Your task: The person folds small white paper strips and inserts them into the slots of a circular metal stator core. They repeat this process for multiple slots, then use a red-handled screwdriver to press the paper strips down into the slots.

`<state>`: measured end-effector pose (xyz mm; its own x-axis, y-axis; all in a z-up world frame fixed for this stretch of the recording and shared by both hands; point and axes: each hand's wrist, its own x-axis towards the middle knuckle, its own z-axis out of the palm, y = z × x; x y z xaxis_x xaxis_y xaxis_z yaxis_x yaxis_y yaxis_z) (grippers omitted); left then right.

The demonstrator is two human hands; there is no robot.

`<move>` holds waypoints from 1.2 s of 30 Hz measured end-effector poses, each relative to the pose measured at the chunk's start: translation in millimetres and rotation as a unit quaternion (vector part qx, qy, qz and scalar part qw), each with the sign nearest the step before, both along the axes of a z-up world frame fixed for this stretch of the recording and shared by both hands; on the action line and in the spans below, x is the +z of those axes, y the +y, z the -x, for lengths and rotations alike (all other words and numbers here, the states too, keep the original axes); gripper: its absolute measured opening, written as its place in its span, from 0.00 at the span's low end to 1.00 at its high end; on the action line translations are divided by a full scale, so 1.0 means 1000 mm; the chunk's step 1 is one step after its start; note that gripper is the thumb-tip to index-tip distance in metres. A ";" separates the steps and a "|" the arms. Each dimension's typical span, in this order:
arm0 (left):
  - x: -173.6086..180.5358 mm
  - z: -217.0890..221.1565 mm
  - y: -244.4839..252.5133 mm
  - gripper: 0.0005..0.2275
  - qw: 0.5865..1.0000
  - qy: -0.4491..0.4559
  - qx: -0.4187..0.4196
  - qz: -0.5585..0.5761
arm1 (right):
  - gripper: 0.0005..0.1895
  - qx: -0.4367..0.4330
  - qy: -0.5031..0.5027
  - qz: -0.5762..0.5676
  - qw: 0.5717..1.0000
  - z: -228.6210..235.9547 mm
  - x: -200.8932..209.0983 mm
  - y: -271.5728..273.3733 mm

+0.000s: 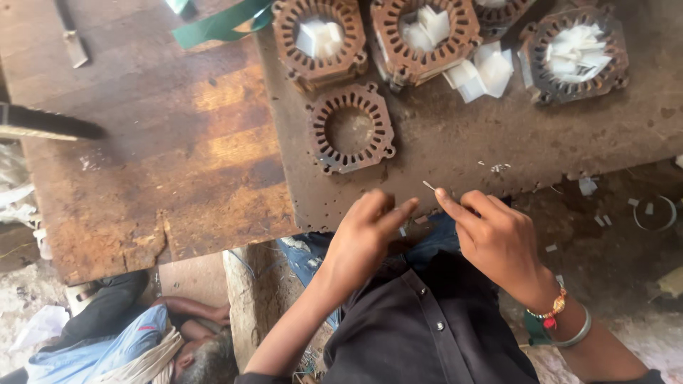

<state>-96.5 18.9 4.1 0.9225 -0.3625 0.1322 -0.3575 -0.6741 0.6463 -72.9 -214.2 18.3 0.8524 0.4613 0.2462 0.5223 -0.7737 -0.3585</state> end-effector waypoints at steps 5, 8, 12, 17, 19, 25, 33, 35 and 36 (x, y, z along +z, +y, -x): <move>-0.013 -0.021 -0.024 0.07 0.958 0.115 0.166 0.202 | 0.27 0.012 0.007 0.020 1.000 0.006 -0.003 0.000; -0.019 -0.022 -0.028 0.11 0.979 -0.114 0.162 0.045 | 0.27 0.003 0.051 -0.011 0.999 0.005 -0.006 -0.003; -0.026 -0.017 -0.019 0.14 0.968 -0.222 0.116 -0.014 | 0.26 0.009 0.058 -0.030 0.998 0.001 -0.001 -0.003; -0.033 -0.004 -0.012 0.18 0.972 -0.213 0.056 -0.087 | 0.26 0.026 0.024 -0.004 0.999 -0.011 0.014 -0.003; -0.036 0.003 -0.005 0.21 0.971 -0.223 0.022 -0.088 | 0.23 0.030 0.030 -0.030 0.999 -0.015 0.012 -0.003; -0.032 -0.002 -0.002 0.19 0.976 -0.198 0.007 -0.094 | 0.25 0.094 0.052 -0.058 0.993 -0.020 -0.006 0.006; -0.032 0.002 0.004 0.18 0.978 -0.193 0.000 -0.079 | 0.28 0.103 -0.016 0.064 0.993 -0.015 -0.011 0.011; -0.039 0.002 0.005 0.19 0.970 -0.218 -0.002 -0.111 | 0.27 0.108 -0.031 0.092 0.989 -0.015 -0.013 0.013; -0.043 0.003 0.005 0.20 0.965 -0.230 -0.003 -0.127 | 0.27 0.111 -0.038 0.107 0.987 -0.015 -0.014 0.013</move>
